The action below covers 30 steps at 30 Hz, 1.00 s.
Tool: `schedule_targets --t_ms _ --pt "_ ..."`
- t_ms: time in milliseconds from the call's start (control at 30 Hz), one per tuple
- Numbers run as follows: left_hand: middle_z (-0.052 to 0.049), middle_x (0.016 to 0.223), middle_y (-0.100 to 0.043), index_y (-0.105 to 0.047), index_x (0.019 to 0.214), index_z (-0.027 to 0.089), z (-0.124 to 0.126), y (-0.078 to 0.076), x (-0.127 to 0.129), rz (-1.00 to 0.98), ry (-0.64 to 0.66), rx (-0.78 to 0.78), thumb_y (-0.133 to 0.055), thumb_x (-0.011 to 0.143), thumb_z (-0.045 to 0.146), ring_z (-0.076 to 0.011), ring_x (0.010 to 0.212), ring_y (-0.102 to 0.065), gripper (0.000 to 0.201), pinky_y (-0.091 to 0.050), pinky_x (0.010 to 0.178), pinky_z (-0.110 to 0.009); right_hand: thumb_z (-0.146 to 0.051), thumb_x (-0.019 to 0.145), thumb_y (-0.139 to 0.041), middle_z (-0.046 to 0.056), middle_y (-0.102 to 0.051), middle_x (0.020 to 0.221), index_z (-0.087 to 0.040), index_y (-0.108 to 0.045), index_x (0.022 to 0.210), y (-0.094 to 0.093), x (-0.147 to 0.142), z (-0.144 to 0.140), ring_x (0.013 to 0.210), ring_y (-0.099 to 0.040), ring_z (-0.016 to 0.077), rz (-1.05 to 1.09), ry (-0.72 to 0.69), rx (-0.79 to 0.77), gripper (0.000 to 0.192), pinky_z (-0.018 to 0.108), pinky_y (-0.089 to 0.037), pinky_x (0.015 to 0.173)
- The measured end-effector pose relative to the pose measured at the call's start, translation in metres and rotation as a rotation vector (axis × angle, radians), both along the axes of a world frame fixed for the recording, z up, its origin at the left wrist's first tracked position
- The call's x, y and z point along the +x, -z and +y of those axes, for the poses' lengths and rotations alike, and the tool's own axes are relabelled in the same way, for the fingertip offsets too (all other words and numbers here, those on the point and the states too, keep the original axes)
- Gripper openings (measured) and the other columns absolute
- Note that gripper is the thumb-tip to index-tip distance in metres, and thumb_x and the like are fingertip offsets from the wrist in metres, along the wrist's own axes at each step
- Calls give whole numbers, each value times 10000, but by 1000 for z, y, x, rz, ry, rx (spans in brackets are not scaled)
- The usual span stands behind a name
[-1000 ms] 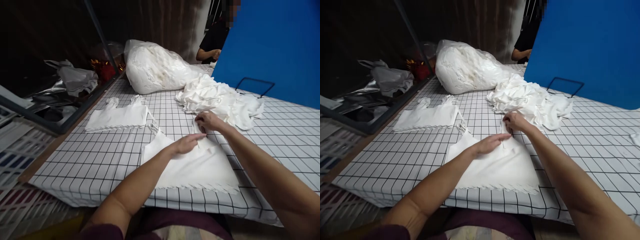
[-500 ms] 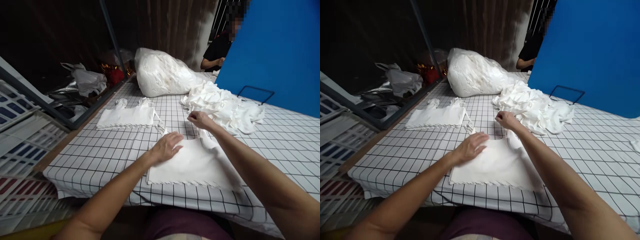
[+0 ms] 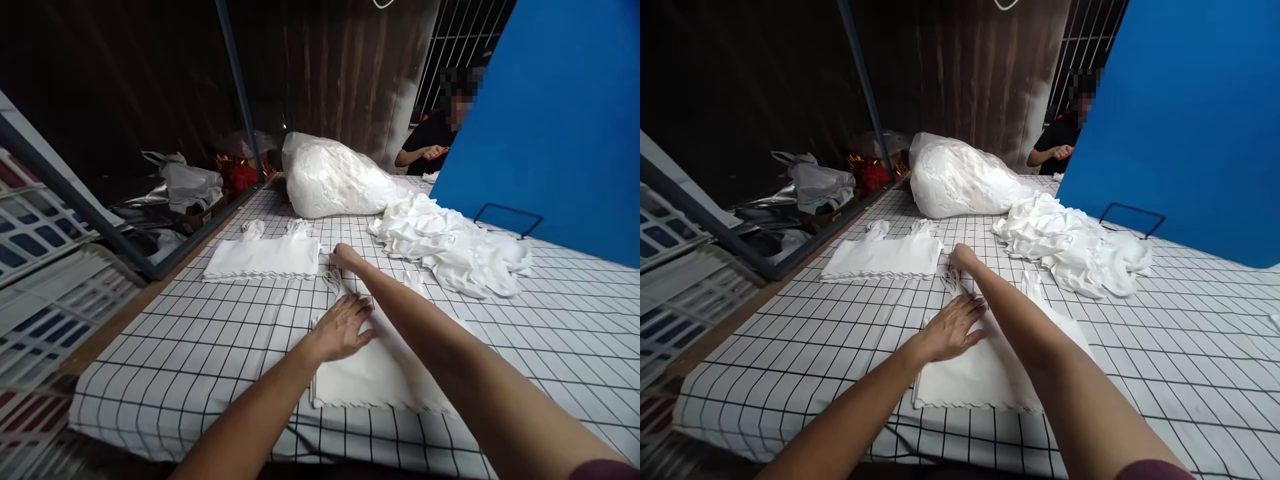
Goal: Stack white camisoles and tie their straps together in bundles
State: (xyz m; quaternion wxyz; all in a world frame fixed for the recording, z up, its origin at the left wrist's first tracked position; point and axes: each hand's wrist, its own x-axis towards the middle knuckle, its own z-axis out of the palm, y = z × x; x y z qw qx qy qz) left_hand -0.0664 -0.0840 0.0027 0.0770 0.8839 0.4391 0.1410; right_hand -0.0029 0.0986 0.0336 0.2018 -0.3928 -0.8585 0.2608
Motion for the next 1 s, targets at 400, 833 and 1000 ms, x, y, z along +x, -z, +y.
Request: schedule_targets --t_ms 400,833,1000 --pt "-103 1533 -417 -398 1460 163 4 7 0 15 23 -23 -248 1009 560 -269 1467 -279 620 -226 1195 -443 -451 897 -623 64 -696 860 -206 -626 1121 -105 169 -136 781 -669 187 309 -360 -410 332 335 -538 716" --pt "-90 1590 -321 -380 1495 167 2 -1 1 65 12 -88 -290 1024 450 -275 1492 -225 557 -186 1213 -479 -452 801 -693 54 -664 754 -183 -621 759 -23 137 -170 636 -552 163 -350 80 -148 281 281 -370 553" --pt "-88 1575 -354 -413 1476 186 4 2 0 41 22 -67 -263 1025 499 -278 1483 -249 569 -220 1199 -486 -288 871 -557 29 -581 651 -185 -544 663 -15 135 -173 568 -448 135 -389 102 -104 232 284 -307 530"
